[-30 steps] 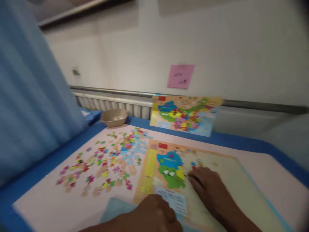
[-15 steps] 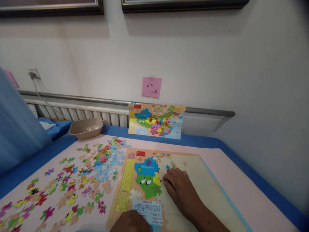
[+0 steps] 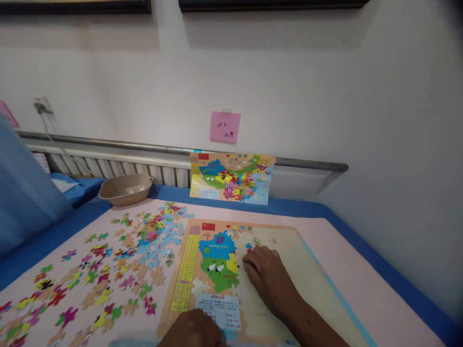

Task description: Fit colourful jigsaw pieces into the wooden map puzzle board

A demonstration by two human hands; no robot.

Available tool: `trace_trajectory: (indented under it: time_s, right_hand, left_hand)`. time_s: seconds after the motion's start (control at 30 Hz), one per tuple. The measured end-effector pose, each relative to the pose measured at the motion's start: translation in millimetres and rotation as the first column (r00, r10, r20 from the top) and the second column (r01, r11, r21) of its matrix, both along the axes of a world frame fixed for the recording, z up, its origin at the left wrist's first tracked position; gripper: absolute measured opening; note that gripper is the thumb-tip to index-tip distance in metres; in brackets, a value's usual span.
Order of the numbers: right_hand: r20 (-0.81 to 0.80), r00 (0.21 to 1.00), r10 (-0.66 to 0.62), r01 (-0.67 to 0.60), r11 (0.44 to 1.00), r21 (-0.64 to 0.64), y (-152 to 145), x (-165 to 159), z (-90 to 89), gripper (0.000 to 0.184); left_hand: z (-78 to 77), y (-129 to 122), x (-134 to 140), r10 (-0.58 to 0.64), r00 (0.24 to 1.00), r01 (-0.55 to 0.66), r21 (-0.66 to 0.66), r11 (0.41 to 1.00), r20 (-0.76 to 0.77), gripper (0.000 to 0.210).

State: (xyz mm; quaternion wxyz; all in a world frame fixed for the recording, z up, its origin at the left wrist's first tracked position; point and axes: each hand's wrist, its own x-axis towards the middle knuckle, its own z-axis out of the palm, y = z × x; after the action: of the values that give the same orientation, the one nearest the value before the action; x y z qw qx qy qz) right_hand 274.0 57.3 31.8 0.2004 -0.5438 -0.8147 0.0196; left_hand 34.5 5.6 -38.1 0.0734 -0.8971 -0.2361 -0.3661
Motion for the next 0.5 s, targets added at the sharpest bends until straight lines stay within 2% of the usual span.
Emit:
trace_trajectory:
  time_s: [0.07, 0.17, 0.3, 0.4, 0.5]
  right_hand:
    - [-0.085, 0.995, -0.055, 0.058, 0.998, 0.034, 2.8, 6.6, 1.6, 0.020]
    - [-0.224, 0.962, -0.157, 0.170, 0.985, 0.039, 6.7, 17.2, 5.7, 0.025]
    - [-0.311, 0.918, -0.247, 0.260, 0.966, 0.000, 9.2, 24.5, 10.8, 0.026]
    - [-0.258, 0.933, -0.251, 0.263, 0.965, 0.011, 8.6, 22.4, 14.2, 0.028]
    - [-0.179, 0.973, -0.148, 0.151, 0.989, 0.003, 4.7, 18.7, 15.4, 0.031]
  left_hand:
    - [14.0, -3.6, 0.0, -0.028, 1.000, 0.029, 0.016, 0.999, -0.006, 0.057]
    - [31.5, -8.2, -1.2, -0.069, 0.992, 0.075, 0.050, 0.996, -0.105, 0.047]
    - [37.2, -10.9, -2.0, -0.077, 0.992, 0.080, 0.034, 0.996, -0.101, 0.043]
    - [34.5, -10.3, -3.3, -0.088, 0.987, 0.092, 0.027, 0.995, -0.132, 0.040]
    - [37.2, -11.5, -7.3, -0.100, 0.973, 0.101, -0.007, 0.995, -0.210, 0.034]
